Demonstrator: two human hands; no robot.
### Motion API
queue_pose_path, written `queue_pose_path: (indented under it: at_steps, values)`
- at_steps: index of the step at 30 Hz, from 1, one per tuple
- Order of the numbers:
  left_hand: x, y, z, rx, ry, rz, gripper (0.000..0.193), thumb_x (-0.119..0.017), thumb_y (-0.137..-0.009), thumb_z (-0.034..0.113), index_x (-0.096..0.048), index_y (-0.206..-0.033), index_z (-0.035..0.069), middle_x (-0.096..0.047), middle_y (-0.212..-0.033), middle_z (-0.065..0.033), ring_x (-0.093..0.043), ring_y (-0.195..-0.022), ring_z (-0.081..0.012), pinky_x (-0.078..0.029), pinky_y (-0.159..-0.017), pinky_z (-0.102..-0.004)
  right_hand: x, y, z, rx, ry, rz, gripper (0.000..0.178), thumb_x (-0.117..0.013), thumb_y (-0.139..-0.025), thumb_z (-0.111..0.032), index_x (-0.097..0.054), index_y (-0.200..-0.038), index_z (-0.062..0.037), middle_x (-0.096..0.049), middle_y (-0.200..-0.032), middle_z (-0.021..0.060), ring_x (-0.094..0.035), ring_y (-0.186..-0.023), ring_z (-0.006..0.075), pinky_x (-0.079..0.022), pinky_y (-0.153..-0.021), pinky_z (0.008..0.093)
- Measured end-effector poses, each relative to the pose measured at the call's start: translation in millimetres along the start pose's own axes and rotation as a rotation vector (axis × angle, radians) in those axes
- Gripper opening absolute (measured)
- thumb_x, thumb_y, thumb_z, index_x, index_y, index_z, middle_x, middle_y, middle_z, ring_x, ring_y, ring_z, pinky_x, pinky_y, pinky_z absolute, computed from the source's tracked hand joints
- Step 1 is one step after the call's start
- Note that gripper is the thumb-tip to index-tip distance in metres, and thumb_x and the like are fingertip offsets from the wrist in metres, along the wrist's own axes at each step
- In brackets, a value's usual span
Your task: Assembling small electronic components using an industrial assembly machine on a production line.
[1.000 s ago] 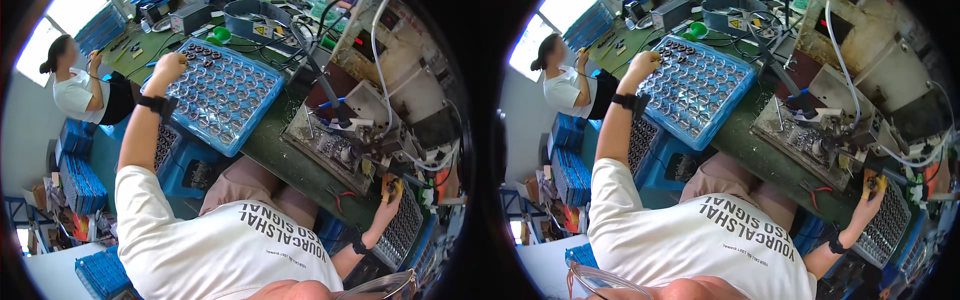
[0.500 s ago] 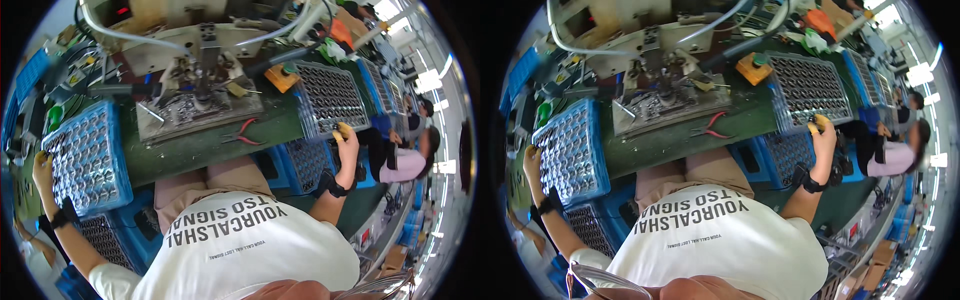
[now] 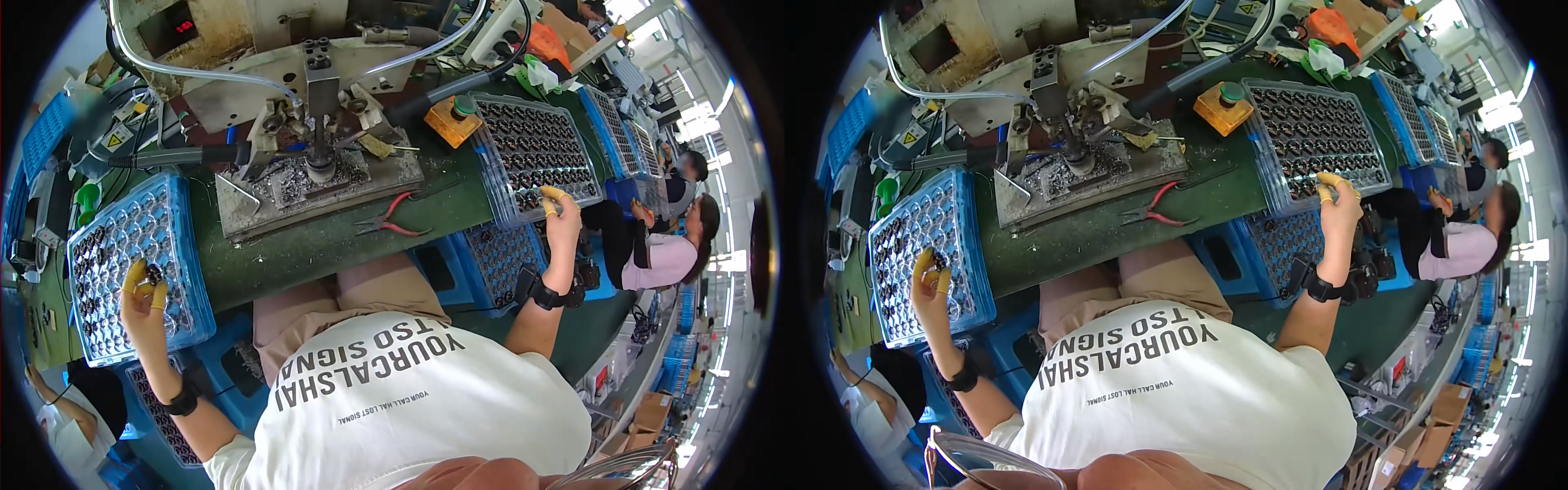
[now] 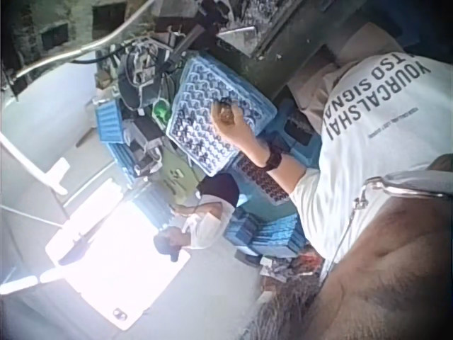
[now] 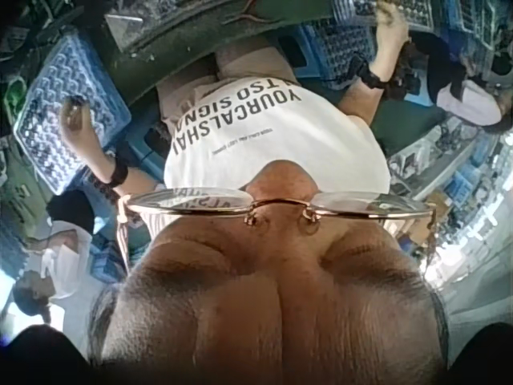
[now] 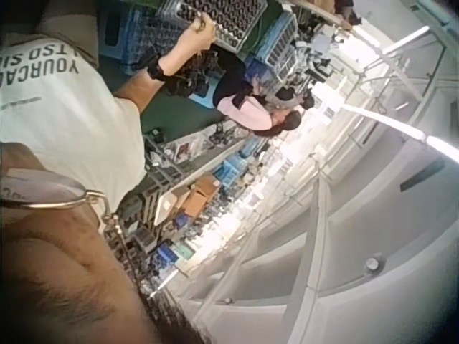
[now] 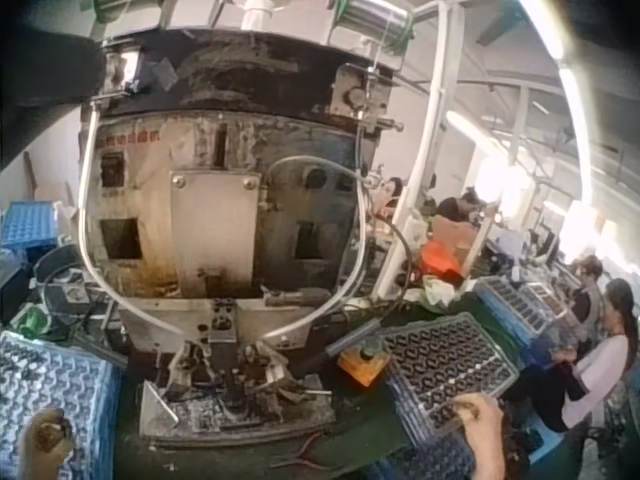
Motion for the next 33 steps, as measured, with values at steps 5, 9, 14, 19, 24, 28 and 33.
queue_pose_path:
  at_steps: [5,9,14,19,24,28,33]
  values:
    - [-36.4,2.4,27.3,0.032,0.141,0.028,0.045,-0.071,-0.078,-0.007,-0.059,-0.121,-0.001,-0.061,-0.094,-0.0033,-0.056,-0.08,-0.0072,-0.047,-0.074,-0.0209,-1.9,8.6,-58.1,0.182,-0.037,0.343,0.015,-0.066,-0.085,-0.008,-0.07,-0.1,-0.0065,-0.07,-0.1,0.0093,-0.063,-0.095,0.0283,-0.046,-0.087,0.0371]
    - [-53.6,-1.0,26.9,-0.001,0.123,0.001,0.045,-0.074,-0.076,-0.007,-0.06,-0.118,-0.001,-0.059,-0.095,-0.0037,-0.056,-0.077,-0.0073,-0.047,-0.072,-0.0204,-39.3,32.4,-130.8,0.437,-0.234,0.4,0.015,-0.066,-0.084,-0.003,-0.068,-0.098,-0.0057,-0.068,-0.098,0.0094,-0.061,-0.092,0.0288,-0.046,-0.086,0.0389]
    - [-54.0,2.9,28.7,0.022,0.129,0.006,0.037,-0.076,-0.074,-0.003,-0.063,-0.109,-0.003,-0.056,-0.093,-0.0033,-0.056,-0.073,-0.0071,-0.048,-0.067,-0.0197,-89.8,84.0,-208.9,0.727,-0.634,0.038,0.019,-0.065,-0.078,0.001,-0.066,-0.095,-0.0063,-0.065,-0.094,0.0092,-0.061,-0.089,0.0286,-0.047,-0.081,0.0376]
    - [-54.5,6.5,33.0,0.007,0.089,0.028,0.037,-0.078,-0.074,-0.002,-0.064,-0.107,-0.003,-0.057,-0.092,-0.0034,-0.055,-0.072,-0.0071,-0.048,-0.067,-0.02,-124.9,110.1,-234.2,0.735,-0.874,-0.409,0.02,-0.068,-0.083,-0.002,-0.062,-0.102,-0.0028,-0.065,-0.088,0.0094,-0.064,-0.073,0.022,-0.051,-0.065,0.0293]
    - [-56.3,6.1,39.5,-0.004,0.065,0.012,0.035,-0.078,-0.073,-0.001,-0.064,-0.105,-0.003,-0.057,-0.089,-0.0027,-0.054,-0.07,-0.0066,-0.047,-0.065,-0.0201,-145.4,102.5,-222.1,0.456,-0.931,-0.561,0.016,-0.065,-0.09,-0.009,-0.06,-0.102,-0.0007,-0.067,-0.086,0.0098,-0.064,-0.071,0.0159,-0.05,-0.065,0.0257]
    - [-56.9,3.8,41.3,0.016,0.043,-0.007,0.035,-0.079,-0.073,0.0,-0.064,-0.105,-0.002,-0.058,-0.088,-0.0024,-0.055,-0.07,-0.0072,-0.047,-0.064,-0.0204,-143.6,104.4,-226.0,0.501,-0.914,-0.541,0.014,-0.064,-0.09,-0.009,-0.06,-0.101,-0.0009,-0.068,-0.087,0.0095,-0.065,-0.071,0.0164,-0.05,-0.064,0.0257]
    - [-57.8,1.9,45.2,-0.007,-0.052,-0.012,0.035,-0.08,-0.072,0.003,-0.065,-0.104,0.0,-0.058,-0.087,-0.0019,-0.055,-0.069,-0.0077,-0.046,-0.063,-0.0207,-140.7,103.5,-230.7,0.513,-0.908,-0.522,0.012,-0.062,-0.093,-0.012,-0.059,-0.096,-0.0005,-0.067,-0.084,0.008,-0.062,-0.07,0.0121,-0.049,-0.066,0.0237]
Point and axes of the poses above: each hand's wrist, its own y-axis away from the middle knuckle, its own x-axis out of the back of the hand, z = x × y, the point moved 2 cm from there along -y, towards the middle knuckle
